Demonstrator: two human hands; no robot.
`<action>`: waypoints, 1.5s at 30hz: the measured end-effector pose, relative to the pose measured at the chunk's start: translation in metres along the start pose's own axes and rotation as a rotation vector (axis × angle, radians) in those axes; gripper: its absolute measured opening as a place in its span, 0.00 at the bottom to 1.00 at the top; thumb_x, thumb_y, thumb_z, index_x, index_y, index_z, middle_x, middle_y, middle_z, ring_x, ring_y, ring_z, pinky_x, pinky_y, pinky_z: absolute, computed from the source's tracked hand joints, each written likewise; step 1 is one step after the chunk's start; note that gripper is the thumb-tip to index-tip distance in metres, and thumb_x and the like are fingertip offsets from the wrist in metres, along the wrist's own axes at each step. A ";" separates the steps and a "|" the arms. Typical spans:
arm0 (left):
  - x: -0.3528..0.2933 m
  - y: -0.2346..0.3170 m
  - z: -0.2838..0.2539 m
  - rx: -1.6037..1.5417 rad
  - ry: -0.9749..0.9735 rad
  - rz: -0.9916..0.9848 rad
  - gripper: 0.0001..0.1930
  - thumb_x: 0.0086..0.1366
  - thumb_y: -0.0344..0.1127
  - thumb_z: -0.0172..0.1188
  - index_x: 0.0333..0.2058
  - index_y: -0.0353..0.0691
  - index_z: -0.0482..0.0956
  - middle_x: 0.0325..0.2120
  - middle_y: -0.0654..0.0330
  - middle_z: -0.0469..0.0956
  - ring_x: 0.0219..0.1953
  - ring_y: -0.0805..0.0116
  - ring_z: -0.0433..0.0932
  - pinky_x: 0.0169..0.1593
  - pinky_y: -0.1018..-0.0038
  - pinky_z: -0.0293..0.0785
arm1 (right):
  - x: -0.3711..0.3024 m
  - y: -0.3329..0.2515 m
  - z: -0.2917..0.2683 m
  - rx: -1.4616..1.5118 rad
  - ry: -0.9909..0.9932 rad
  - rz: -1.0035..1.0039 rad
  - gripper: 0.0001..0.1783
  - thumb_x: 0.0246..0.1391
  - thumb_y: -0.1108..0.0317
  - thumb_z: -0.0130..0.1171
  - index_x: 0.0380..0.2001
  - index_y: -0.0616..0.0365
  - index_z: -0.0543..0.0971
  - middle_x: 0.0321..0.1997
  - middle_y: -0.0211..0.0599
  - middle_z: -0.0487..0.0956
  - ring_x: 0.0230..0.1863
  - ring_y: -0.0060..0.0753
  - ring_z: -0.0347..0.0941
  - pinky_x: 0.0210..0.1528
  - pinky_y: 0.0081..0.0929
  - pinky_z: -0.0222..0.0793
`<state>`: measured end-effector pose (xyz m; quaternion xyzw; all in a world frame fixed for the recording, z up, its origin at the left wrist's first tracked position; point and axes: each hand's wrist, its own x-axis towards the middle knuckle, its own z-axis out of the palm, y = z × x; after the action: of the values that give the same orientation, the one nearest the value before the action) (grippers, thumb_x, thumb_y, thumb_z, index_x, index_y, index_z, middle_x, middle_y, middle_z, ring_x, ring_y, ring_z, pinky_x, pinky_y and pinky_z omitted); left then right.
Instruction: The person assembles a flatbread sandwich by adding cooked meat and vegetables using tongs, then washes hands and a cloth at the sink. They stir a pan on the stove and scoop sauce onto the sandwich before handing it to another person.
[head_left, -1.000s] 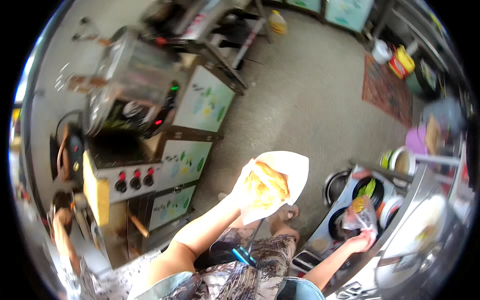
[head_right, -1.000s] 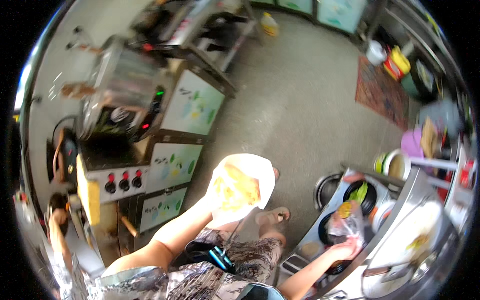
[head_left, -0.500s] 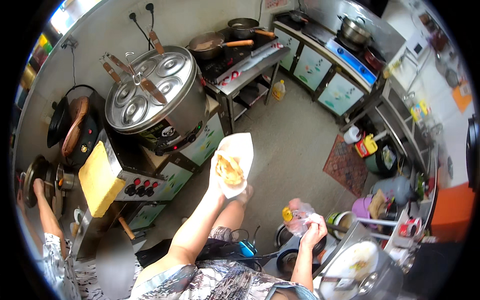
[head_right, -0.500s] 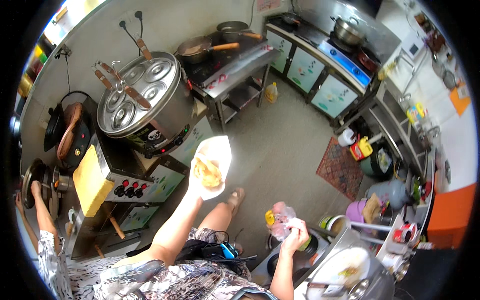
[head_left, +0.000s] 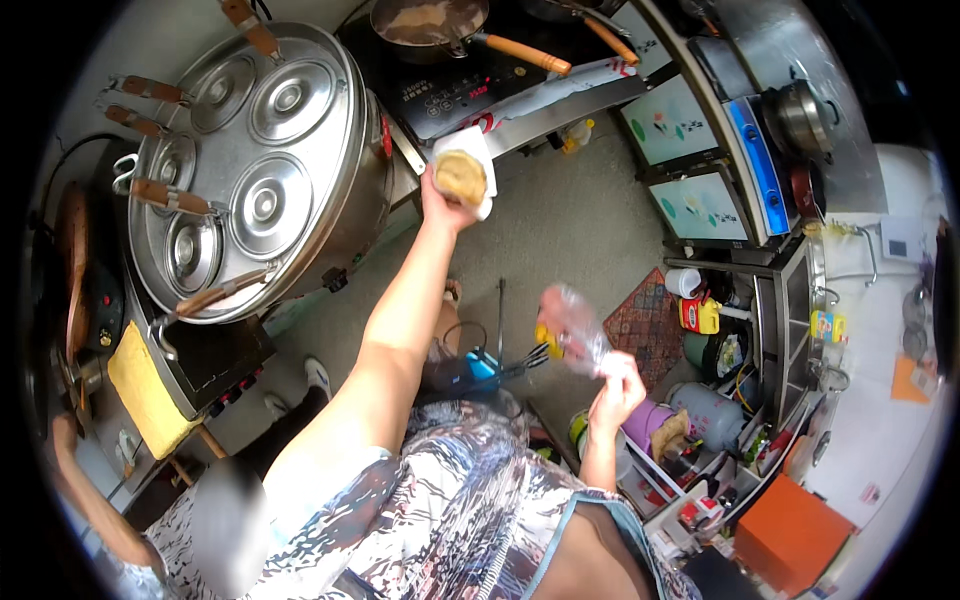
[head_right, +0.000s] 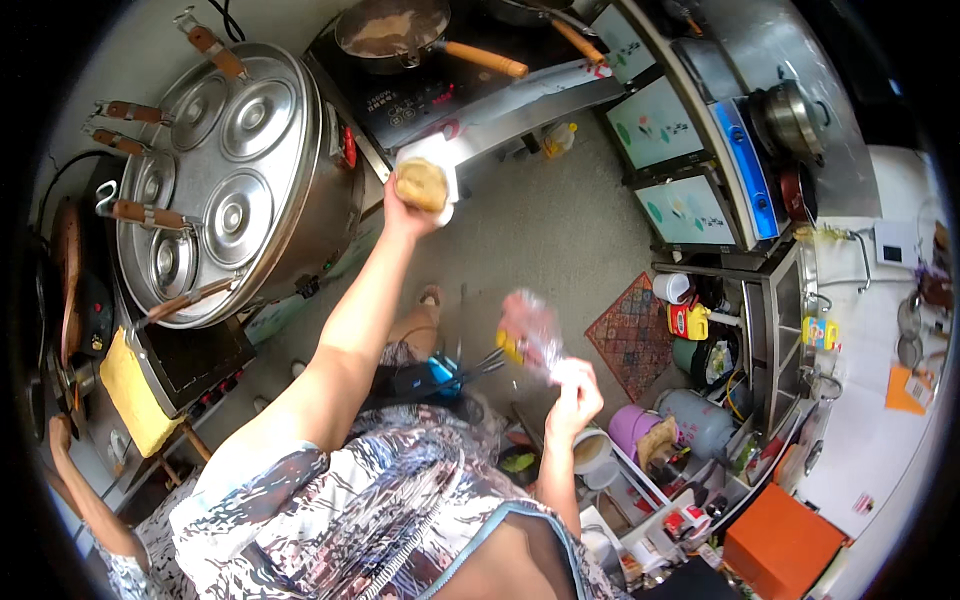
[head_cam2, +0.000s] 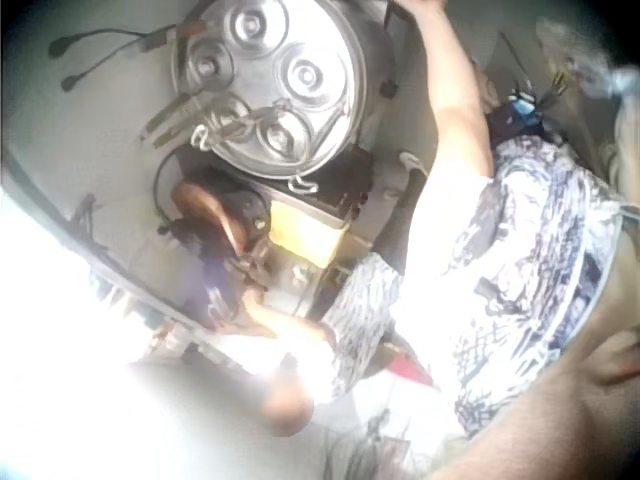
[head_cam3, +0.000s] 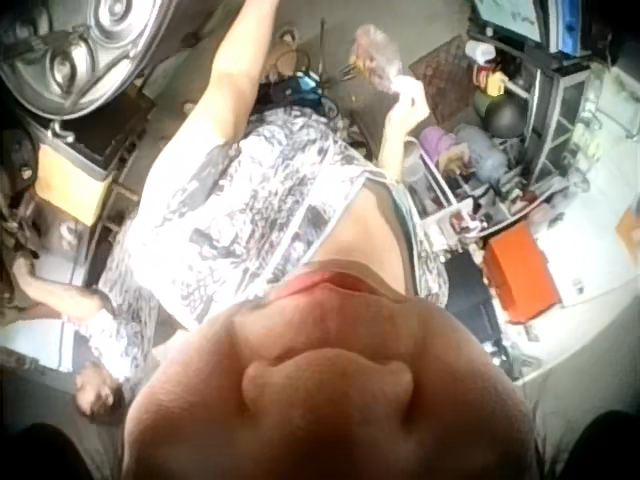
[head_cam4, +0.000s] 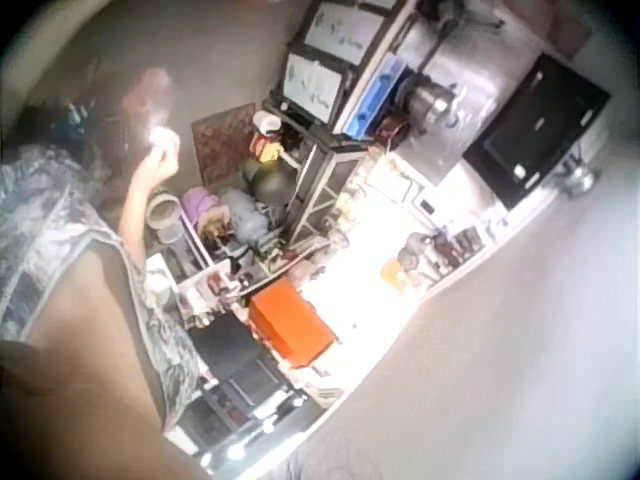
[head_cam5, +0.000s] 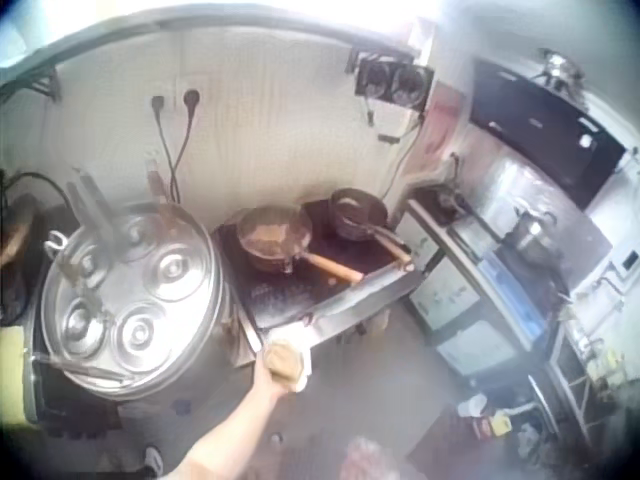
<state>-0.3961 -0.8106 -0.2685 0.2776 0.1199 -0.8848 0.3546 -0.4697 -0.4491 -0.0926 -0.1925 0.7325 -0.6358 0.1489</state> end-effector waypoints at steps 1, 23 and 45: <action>0.003 -0.006 0.022 -0.067 0.061 -0.034 0.34 0.62 0.66 0.40 0.57 0.49 0.68 0.56 0.57 0.69 0.58 0.55 0.68 0.59 0.47 0.62 | 0.024 -0.002 0.007 0.008 -0.015 -0.026 0.05 0.51 0.80 0.51 0.25 0.65 0.77 0.33 0.37 0.76 0.31 0.22 0.71 0.32 0.19 0.68; 0.016 -0.093 0.076 0.024 0.537 0.074 0.48 0.61 0.58 0.58 0.64 0.33 0.42 0.60 0.43 0.60 0.56 0.47 0.69 0.57 0.46 0.67 | 0.388 -0.048 0.089 0.049 -1.089 -0.181 0.09 0.40 0.87 0.45 0.24 0.72 0.76 0.32 0.40 0.79 0.28 0.22 0.71 0.30 0.16 0.64; 0.002 0.064 0.290 0.648 0.357 0.964 0.21 0.64 0.29 0.58 0.54 0.32 0.68 0.44 0.55 0.74 0.42 0.67 0.78 0.39 0.73 0.82 | 0.423 -0.145 0.457 0.939 -0.887 0.381 0.09 0.47 0.86 0.45 0.25 0.65 0.74 0.27 0.41 0.77 0.29 0.34 0.72 0.33 0.30 0.71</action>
<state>-0.4705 -0.9763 -0.0340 0.5386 -0.2370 -0.5557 0.5873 -0.6178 -1.0649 -0.0054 -0.2177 0.2692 -0.7103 0.6129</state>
